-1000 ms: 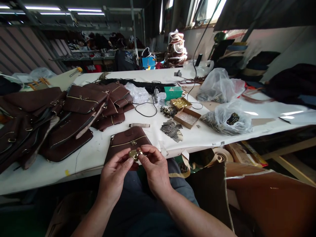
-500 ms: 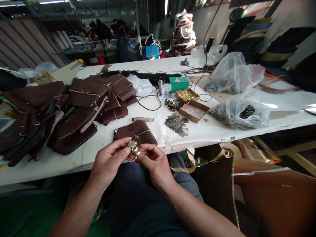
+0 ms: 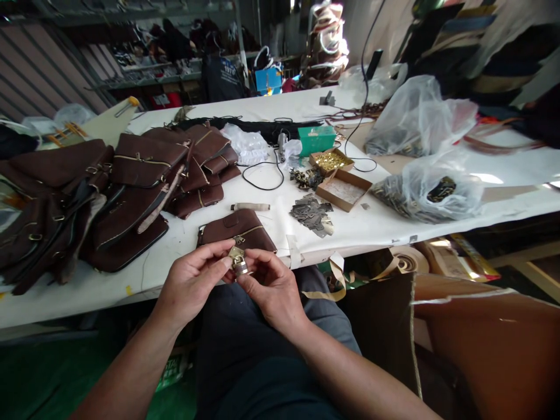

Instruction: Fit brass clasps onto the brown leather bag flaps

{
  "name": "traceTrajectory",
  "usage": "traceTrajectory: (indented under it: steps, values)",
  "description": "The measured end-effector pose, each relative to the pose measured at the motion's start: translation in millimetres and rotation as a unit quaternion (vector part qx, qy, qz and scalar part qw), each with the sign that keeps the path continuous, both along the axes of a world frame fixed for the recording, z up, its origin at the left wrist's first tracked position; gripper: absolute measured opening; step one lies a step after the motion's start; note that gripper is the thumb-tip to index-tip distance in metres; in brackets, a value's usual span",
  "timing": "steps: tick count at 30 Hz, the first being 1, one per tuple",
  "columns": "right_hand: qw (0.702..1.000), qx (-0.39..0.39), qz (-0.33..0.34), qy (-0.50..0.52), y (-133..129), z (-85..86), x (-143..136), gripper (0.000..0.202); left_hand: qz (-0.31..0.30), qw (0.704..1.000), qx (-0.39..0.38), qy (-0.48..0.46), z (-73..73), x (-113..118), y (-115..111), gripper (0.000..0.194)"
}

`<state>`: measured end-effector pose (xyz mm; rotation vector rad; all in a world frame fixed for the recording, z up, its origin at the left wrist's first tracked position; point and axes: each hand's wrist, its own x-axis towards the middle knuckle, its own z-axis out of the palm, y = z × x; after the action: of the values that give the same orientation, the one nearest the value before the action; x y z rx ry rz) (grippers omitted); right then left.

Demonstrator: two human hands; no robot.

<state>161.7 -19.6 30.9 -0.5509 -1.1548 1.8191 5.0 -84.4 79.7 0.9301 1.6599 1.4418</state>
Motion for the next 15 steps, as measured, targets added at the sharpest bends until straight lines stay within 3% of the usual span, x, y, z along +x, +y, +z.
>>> traceTrajectory:
  steps: [3, 6, 9, 15]
  values:
    - [0.988, 0.130, -0.038, -0.069, 2.1, 2.3, 4.5, 0.024, -0.002, 0.999, -0.018, 0.032, 3.3, 0.8, 1.0, 0.047]
    - [0.978, 0.180, -0.051, -0.087, 4.2, 3.2, 8.5, 0.019, -0.003, 0.998, -0.024, 0.051, 5.0, 0.3, 1.5, 0.048]
    - [0.989, 0.116, -0.024, -0.087, 5.5, 2.3, 10.4, 0.020, 0.008, 0.998, -0.023, 0.066, 5.6, -1.0, 1.6, 0.047]
    - [0.992, -0.067, 0.103, -0.018, 9.1, 3.2, 8.3, 0.032, 0.005, 0.997, -0.025, 0.068, 1.4, -3.2, -0.6, 0.041]
